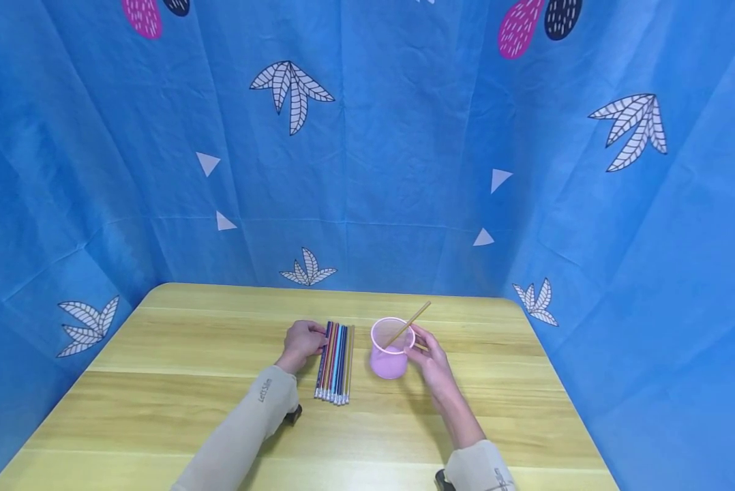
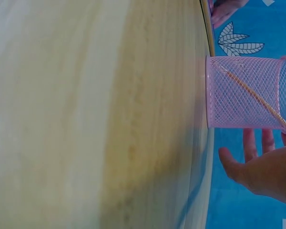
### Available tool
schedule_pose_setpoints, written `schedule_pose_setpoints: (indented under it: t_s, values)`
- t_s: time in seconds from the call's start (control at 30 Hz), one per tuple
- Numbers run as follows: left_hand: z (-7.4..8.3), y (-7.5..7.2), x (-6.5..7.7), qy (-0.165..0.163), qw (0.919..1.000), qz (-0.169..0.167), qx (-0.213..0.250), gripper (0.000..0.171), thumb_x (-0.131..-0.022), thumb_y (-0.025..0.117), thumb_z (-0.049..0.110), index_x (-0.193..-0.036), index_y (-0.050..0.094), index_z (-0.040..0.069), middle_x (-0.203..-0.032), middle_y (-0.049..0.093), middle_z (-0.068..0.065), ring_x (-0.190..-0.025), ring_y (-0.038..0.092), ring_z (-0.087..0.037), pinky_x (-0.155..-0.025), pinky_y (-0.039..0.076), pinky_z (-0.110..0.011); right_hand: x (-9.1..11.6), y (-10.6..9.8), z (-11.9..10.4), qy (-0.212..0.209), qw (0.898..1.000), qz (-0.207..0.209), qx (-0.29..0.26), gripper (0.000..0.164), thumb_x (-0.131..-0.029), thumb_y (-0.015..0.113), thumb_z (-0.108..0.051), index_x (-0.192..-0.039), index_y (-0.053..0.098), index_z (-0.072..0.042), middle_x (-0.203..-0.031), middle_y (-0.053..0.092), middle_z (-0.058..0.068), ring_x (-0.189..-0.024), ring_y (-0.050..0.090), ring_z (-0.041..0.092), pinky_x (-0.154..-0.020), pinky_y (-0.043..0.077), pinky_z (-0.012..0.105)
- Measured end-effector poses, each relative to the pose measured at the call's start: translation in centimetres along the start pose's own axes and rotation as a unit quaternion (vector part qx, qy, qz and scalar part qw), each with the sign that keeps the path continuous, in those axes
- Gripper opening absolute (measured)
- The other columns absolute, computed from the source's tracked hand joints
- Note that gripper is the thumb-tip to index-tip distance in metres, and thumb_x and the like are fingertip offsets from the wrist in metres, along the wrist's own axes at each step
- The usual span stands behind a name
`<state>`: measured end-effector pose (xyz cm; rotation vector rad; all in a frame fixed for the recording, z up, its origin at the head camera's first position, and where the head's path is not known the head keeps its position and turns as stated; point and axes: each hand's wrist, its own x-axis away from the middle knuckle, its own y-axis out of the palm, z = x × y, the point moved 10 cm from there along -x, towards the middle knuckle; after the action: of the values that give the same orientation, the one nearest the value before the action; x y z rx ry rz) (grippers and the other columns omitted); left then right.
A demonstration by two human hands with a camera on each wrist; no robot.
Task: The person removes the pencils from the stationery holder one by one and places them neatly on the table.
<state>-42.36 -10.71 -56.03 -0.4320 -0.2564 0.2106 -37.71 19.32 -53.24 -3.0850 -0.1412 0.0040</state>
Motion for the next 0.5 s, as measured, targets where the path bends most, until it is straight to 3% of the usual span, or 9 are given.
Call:
schedule_pose_setpoints:
  t_s: [0.27, 0.5]
  values:
    - [-0.26, 0.13, -0.37, -0.009, 0.9999, -0.006, 0.008, 0.024, -0.087, 0.077, 0.003, -0.111, 0.072, 0.007, -0.100, 0.072, -0.010, -0.069, 0.064, -0.016, -0.053, 0.056, -0.021, 0.00, 0.05, -0.05, -0.002, 1.000, -0.007, -0.001, 0.057, -0.104, 0.055, -0.010, -0.158, 0.037, -0.008, -0.156, 0.040, 0.023, -0.144, 0.038, 0.033, -0.126, 0.029, 0.050]
    - [0.03, 0.05, 0.06, 0.003, 0.9998, -0.011, 0.017, 0.025, -0.089, 0.076, 0.006, -0.113, 0.071, 0.006, -0.102, 0.071, -0.011, -0.076, 0.066, -0.019, -0.060, 0.059, -0.023, 0.06, 0.03, -0.10, -0.001, 1.000, -0.006, -0.002, 0.058, -0.104, 0.056, -0.010, -0.158, 0.036, -0.007, -0.156, 0.041, 0.024, -0.145, 0.038, 0.035, -0.127, 0.028, 0.051]
